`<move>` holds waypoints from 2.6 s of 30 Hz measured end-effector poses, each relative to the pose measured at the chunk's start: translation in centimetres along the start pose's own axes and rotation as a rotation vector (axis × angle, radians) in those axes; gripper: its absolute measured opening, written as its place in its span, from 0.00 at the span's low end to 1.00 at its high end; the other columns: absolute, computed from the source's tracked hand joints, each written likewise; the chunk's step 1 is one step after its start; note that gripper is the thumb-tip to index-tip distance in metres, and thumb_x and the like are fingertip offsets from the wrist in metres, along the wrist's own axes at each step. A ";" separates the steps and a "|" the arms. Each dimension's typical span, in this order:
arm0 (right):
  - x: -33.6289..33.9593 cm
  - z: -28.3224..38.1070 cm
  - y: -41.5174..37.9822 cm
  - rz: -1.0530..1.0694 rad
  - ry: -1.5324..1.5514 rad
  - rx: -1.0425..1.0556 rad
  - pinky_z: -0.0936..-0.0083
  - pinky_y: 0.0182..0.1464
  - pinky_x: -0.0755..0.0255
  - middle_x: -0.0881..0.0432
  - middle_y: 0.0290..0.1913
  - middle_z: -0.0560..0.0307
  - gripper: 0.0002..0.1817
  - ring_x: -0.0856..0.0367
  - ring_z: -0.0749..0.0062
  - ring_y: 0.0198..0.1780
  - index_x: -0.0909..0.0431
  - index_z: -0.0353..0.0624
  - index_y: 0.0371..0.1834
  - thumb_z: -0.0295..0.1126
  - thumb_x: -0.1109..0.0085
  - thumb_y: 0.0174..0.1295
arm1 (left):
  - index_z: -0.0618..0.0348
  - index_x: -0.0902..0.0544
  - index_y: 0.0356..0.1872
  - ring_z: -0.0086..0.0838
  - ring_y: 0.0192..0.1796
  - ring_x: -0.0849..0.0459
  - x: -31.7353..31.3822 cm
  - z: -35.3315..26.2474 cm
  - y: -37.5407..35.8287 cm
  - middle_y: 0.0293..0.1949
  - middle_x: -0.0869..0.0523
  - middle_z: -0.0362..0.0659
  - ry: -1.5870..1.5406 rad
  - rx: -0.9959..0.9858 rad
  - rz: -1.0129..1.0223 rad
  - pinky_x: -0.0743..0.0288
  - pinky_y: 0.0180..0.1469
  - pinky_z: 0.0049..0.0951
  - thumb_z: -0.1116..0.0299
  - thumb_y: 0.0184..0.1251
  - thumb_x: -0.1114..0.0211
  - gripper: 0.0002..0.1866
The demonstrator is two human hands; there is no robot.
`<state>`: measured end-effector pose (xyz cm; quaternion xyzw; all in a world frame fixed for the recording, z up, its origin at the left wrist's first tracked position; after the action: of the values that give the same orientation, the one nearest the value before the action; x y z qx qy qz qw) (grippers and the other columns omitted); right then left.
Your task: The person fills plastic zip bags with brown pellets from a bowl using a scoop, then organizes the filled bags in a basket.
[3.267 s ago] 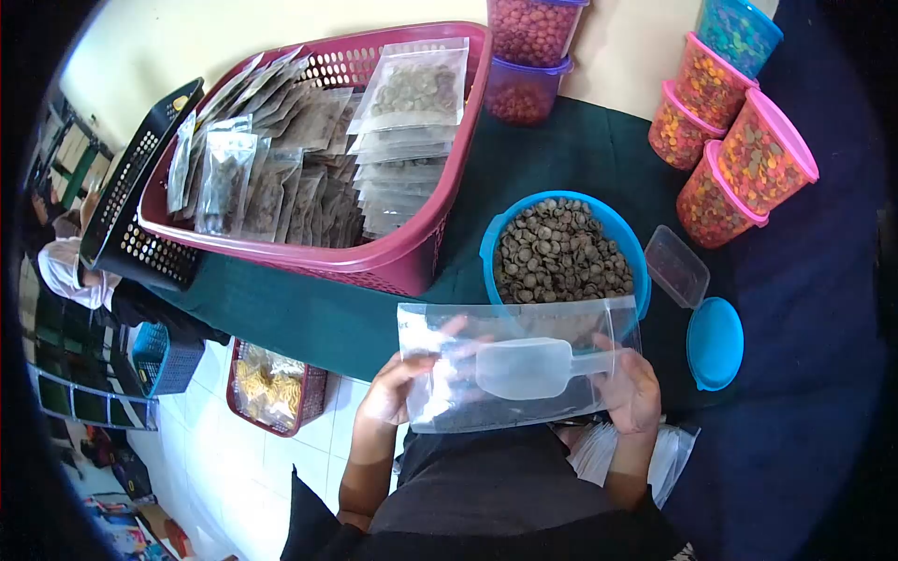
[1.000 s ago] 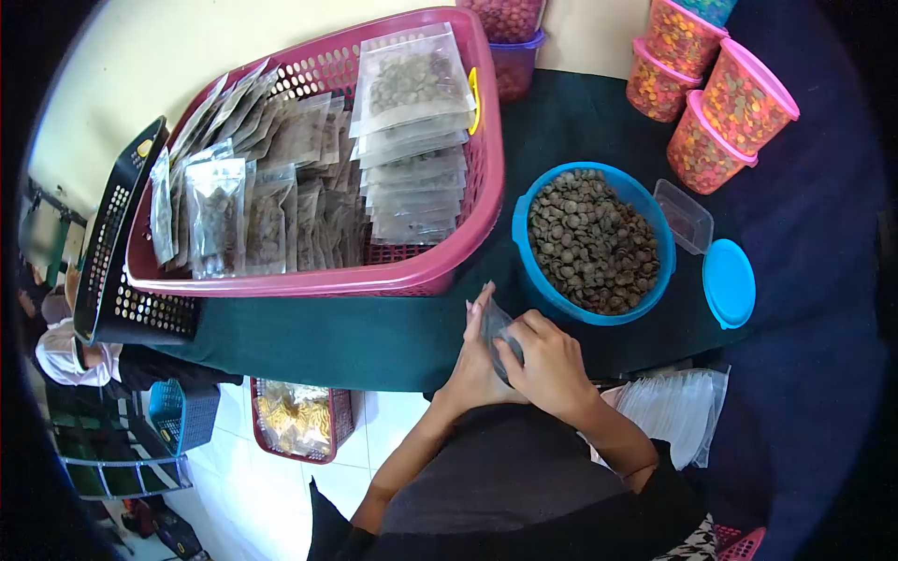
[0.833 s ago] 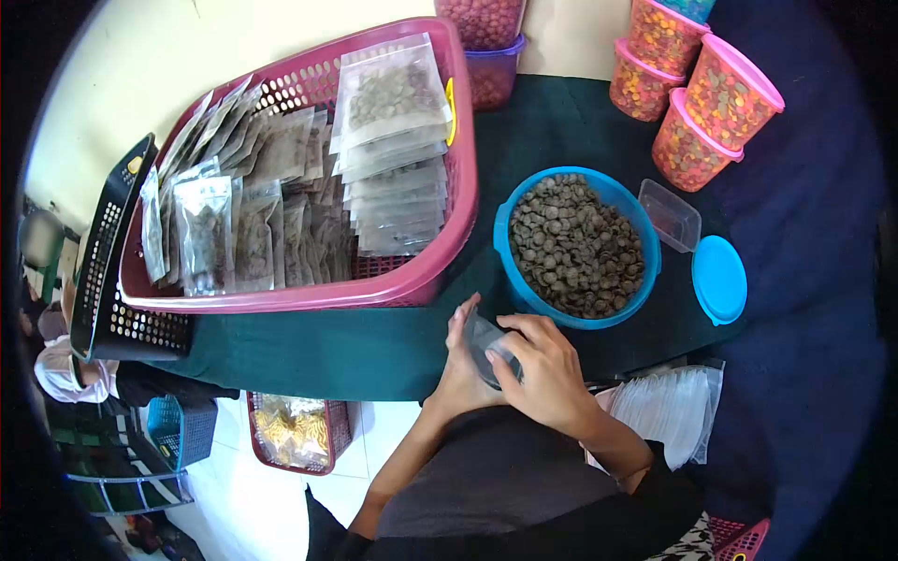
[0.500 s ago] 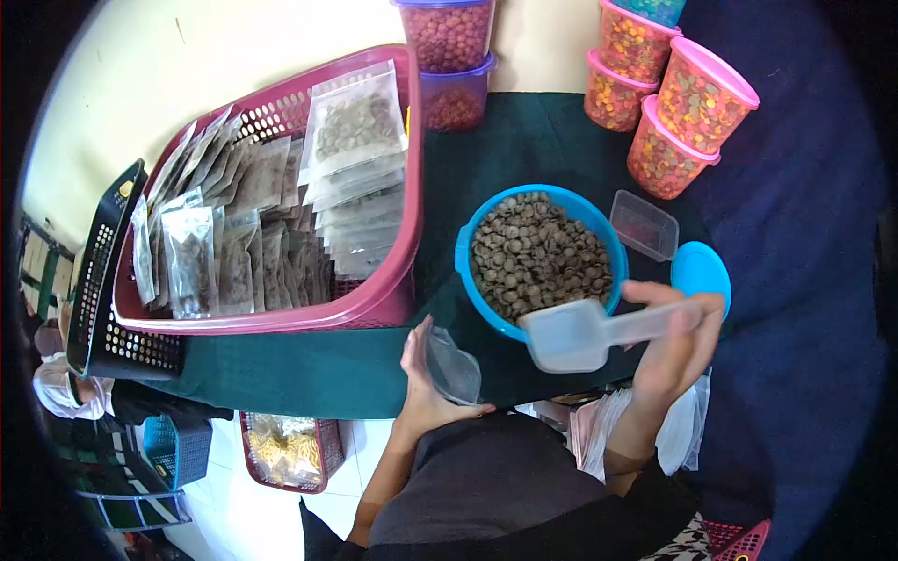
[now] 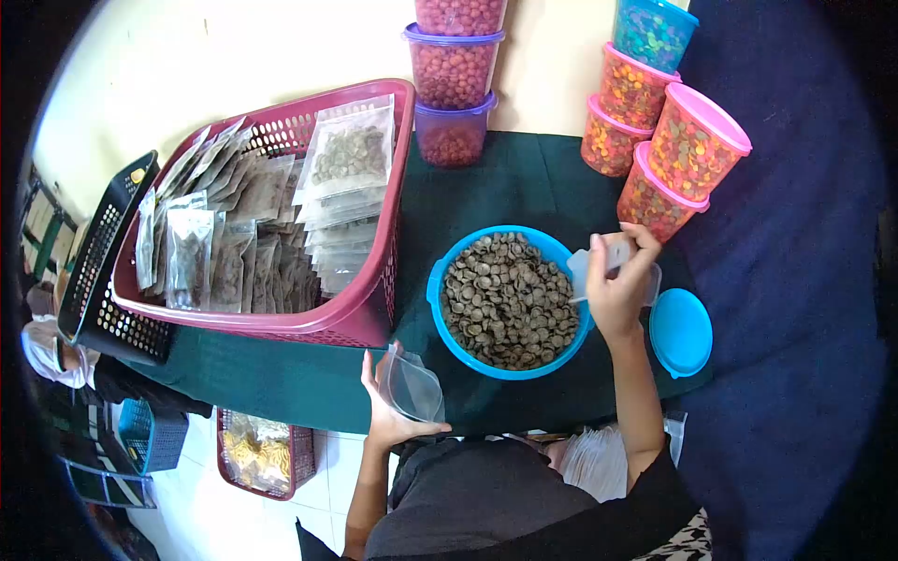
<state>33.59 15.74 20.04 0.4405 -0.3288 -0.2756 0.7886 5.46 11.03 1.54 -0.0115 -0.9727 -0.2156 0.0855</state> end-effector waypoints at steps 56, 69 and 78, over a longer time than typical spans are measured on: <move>3.3 0.0 -13.6 -0.524 0.220 -0.447 0.84 0.21 0.35 0.32 0.27 0.54 0.07 0.33 0.79 0.18 0.42 0.39 0.30 0.30 0.62 0.62 | 0.61 0.59 0.59 0.44 0.62 0.48 -3.4 1.6 2.3 0.58 0.50 0.52 -0.160 -0.113 0.299 0.49 0.62 0.41 0.55 0.17 0.21 0.66; 2.4 -2.3 -15.2 -0.142 0.350 -1.089 0.81 0.27 0.28 0.22 0.24 0.53 0.06 0.22 0.75 0.25 0.26 0.31 0.29 0.25 0.46 0.54 | 0.58 0.58 0.59 0.44 0.62 0.48 -3.5 1.3 2.3 0.58 0.49 0.54 -0.123 -0.115 0.300 0.49 0.61 0.42 0.56 0.15 0.20 0.66; -1.9 1.8 -7.4 0.475 -0.532 -0.392 0.69 0.40 0.41 0.27 0.29 0.58 0.07 0.32 0.62 0.35 0.26 0.42 0.27 0.32 0.42 0.46 | 0.61 0.57 0.59 0.45 0.62 0.47 -3.3 0.8 2.3 0.58 0.49 0.53 -0.103 -0.145 0.276 0.49 0.62 0.42 0.55 0.16 0.21 0.65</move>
<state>29.90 12.82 13.76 0.1071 -0.5552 -0.2475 0.7868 8.74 13.52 1.22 -0.1620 -0.9469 -0.2705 0.0631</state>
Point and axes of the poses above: each hand's wrist, its own y-axis towards the middle knuckle, its own x-axis out of the back of the hand, z = x × y, the point moved 10 cm from there along y, towards the middle knuckle
